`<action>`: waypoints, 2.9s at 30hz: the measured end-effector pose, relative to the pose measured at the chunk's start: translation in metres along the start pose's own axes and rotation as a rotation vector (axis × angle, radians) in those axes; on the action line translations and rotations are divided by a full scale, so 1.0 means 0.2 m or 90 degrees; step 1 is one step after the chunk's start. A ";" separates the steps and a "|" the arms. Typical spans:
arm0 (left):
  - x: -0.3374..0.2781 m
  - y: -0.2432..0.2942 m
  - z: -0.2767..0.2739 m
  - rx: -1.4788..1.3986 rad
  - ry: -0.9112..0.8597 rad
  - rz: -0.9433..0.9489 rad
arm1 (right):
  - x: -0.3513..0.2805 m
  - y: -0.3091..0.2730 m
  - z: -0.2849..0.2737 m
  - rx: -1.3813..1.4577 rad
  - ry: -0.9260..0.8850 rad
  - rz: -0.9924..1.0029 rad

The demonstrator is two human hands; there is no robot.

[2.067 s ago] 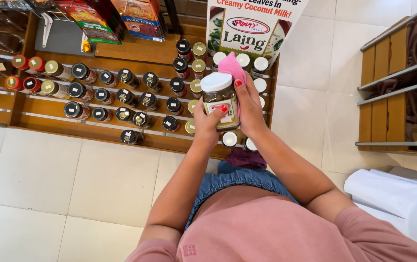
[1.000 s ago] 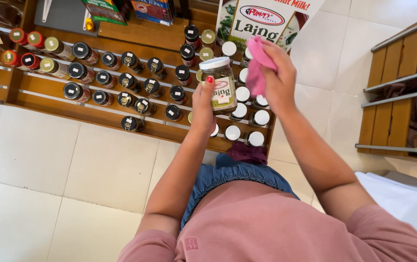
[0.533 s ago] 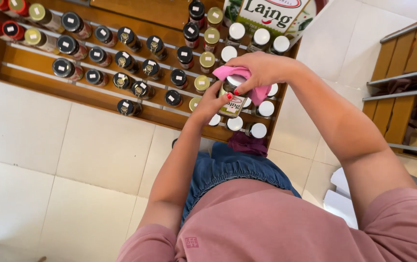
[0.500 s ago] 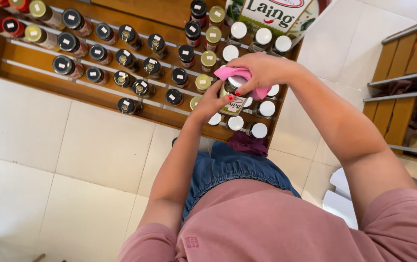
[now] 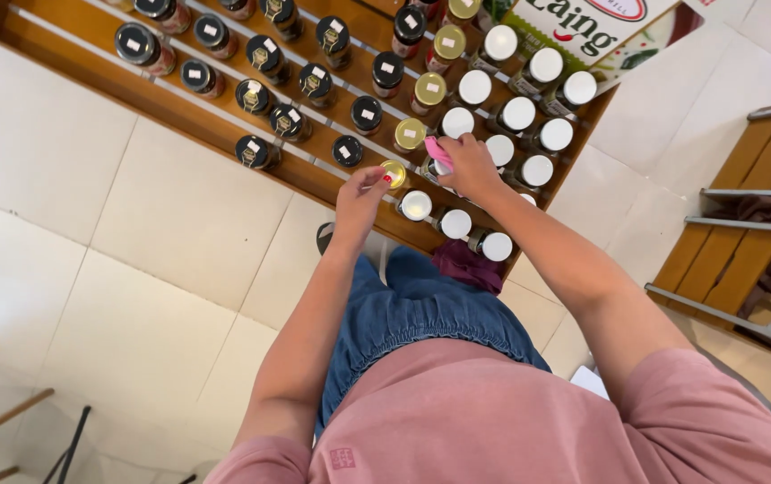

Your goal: Wiping dust off various glass jars on a grocery store shelf using a pink cleaning cloth.

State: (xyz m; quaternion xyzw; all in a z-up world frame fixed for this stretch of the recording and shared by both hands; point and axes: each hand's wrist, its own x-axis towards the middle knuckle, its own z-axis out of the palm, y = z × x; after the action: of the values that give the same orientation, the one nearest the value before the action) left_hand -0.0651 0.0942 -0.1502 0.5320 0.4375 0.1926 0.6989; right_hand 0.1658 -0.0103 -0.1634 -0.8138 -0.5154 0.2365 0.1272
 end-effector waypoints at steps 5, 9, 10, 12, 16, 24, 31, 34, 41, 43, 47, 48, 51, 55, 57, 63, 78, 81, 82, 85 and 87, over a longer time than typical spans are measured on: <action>-0.08 -0.03 -0.05 -0.039 0.016 -0.004 | 0.08 0.06 0.22 -0.029 -0.046 0.002; -0.13 -0.07 -0.07 0.002 0.018 -0.022 | 0.10 0.08 0.32 -0.053 -0.066 0.026; -0.14 -0.09 -0.07 0.002 0.022 -0.025 | 0.10 0.09 0.34 -0.053 -0.070 0.024; -0.15 -0.11 -0.07 -0.004 0.018 -0.026 | 0.11 0.10 0.37 -0.051 -0.067 0.032; -0.16 -0.08 -0.06 -0.001 0.005 -0.042 | 0.11 0.08 0.38 -0.057 -0.073 0.044; -0.14 -0.04 -0.04 0.032 -0.025 -0.037 | 0.08 0.05 0.37 -0.087 -0.072 0.033; -0.12 -0.04 -0.01 0.037 -0.051 -0.032 | 0.06 0.09 0.33 -0.034 -0.026 0.001; -0.11 -0.05 -0.02 0.036 -0.052 -0.048 | 0.09 0.15 0.29 -0.008 0.043 -0.014; -0.10 -0.08 -0.02 0.056 -0.053 -0.074 | 0.29 0.29 0.19 0.030 0.199 -0.019; -0.11 -0.09 -0.02 0.053 -0.051 -0.079 | 0.33 0.32 0.22 0.010 0.192 -0.042; -0.13 -0.09 -0.04 0.052 -0.044 -0.090 | 0.36 0.26 0.21 -0.027 0.038 0.041; -0.15 -0.07 -0.05 0.058 -0.037 -0.101 | 0.36 0.25 0.21 -0.038 -0.003 0.079; -0.17 -0.09 -0.08 0.072 -0.025 -0.095 | 0.38 0.28 0.22 -0.075 -0.024 0.082; -0.19 -0.09 -0.10 0.089 -0.002 -0.103 | 0.39 0.29 0.21 -0.082 -0.032 0.083; -0.21 -0.08 -0.09 0.101 -0.005 -0.102 | 0.38 0.30 0.19 -0.076 -0.009 0.083; -0.14 -0.03 0.00 0.126 -0.063 -0.067 | 0.22 0.13 -0.20 -0.014 -0.007 0.056; 0.01 0.57 0.32 -0.052 -0.462 0.071 | -0.23 -0.32 -1.19 0.181 -0.124 -0.162; 0.02 0.61 0.28 -0.022 -0.436 0.123 | -0.27 -0.31 -1.20 0.260 0.047 -0.027; 0.01 0.67 0.28 -0.016 -0.448 0.129 | -0.26 -0.37 -1.22 0.261 0.060 -0.023; 0.01 0.75 0.27 -0.015 -0.500 0.124 | -0.26 -0.51 -1.21 0.417 0.283 -0.085; 0.03 0.75 0.27 -0.007 -0.515 0.162 | -0.25 -0.60 -1.18 0.393 0.262 -0.085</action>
State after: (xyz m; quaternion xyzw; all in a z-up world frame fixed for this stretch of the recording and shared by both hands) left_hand 0.0110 0.1216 -0.0130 0.6109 0.0579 0.0552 0.7876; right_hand 0.1757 0.0069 0.1045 -0.7322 -0.4352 0.2039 0.4826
